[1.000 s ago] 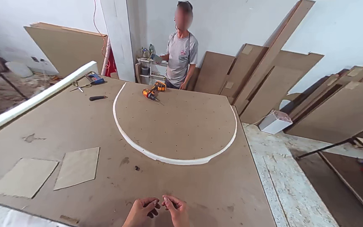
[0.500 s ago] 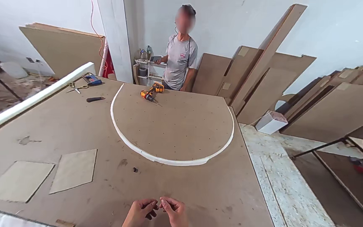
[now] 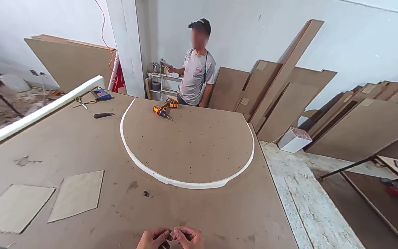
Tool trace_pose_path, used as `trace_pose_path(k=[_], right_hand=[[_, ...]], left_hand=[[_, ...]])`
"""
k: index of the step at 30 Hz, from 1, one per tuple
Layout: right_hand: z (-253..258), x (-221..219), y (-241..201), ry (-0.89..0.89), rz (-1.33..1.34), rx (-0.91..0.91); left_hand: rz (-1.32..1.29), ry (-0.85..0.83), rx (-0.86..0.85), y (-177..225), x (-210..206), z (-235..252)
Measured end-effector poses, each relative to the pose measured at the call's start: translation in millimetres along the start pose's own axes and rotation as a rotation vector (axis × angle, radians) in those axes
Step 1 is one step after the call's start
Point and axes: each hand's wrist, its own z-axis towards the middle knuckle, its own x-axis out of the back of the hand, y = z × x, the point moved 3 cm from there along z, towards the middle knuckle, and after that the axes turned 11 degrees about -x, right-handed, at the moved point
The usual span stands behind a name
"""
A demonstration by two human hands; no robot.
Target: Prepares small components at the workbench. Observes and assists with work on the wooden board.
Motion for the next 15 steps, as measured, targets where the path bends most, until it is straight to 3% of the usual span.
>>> trace_pose_path(k=[10,15], right_hand=[[-0.6,-1.1,-1.3,0.138,-0.023,0.068],[-0.3,-4.5,5.5,0.015,-0.094,0.133]], left_hand=[[0.012,-0.023,-0.033,-1.0,-2.3,-3.2],[-0.015,-0.016,-0.024,-3.3,-3.6,-5.6]])
